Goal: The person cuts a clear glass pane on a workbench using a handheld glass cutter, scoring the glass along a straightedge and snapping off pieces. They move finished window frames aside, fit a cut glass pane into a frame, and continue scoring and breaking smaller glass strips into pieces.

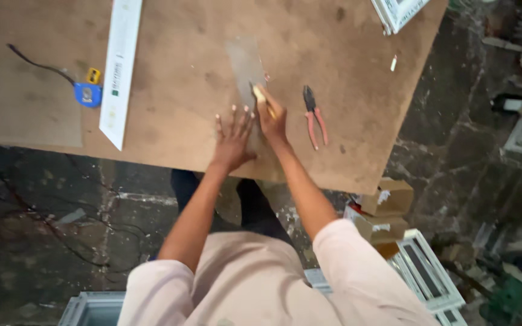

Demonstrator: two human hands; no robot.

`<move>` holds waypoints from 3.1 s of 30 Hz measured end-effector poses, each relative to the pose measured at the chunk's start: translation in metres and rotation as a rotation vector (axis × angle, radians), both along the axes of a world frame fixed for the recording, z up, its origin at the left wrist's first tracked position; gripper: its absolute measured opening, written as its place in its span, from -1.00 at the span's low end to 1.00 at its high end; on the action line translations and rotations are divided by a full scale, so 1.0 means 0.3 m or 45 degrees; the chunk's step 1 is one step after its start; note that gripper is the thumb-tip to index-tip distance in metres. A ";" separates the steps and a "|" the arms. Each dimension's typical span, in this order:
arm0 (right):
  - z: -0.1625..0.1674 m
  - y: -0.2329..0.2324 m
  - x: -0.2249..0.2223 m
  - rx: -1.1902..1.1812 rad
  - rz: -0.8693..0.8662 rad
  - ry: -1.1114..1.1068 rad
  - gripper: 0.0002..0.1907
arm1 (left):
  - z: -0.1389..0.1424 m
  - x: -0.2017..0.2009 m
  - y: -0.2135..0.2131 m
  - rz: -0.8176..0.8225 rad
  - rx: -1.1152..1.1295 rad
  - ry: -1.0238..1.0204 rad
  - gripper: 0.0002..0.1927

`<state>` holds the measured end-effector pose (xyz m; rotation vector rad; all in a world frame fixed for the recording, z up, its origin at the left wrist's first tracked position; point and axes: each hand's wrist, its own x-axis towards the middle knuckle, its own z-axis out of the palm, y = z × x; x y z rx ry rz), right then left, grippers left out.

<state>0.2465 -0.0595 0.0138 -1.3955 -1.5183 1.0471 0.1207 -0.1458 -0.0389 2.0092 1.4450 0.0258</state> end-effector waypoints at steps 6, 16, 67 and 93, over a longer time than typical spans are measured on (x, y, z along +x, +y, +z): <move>0.026 0.293 -0.168 -0.069 0.017 -0.014 -0.58 | -0.002 -0.010 0.009 0.017 -0.023 -0.042 0.32; -0.047 0.292 -0.172 0.049 0.059 0.047 -0.60 | -0.024 -0.012 -0.002 0.059 0.028 -0.063 0.32; -0.112 -1.058 0.572 -1.317 -0.794 1.143 -0.44 | 0.008 0.056 -0.218 0.212 0.064 0.153 0.34; -0.141 -0.969 0.386 -1.456 -0.910 1.246 -0.53 | 0.022 0.255 -0.755 1.159 -0.411 -0.601 -0.58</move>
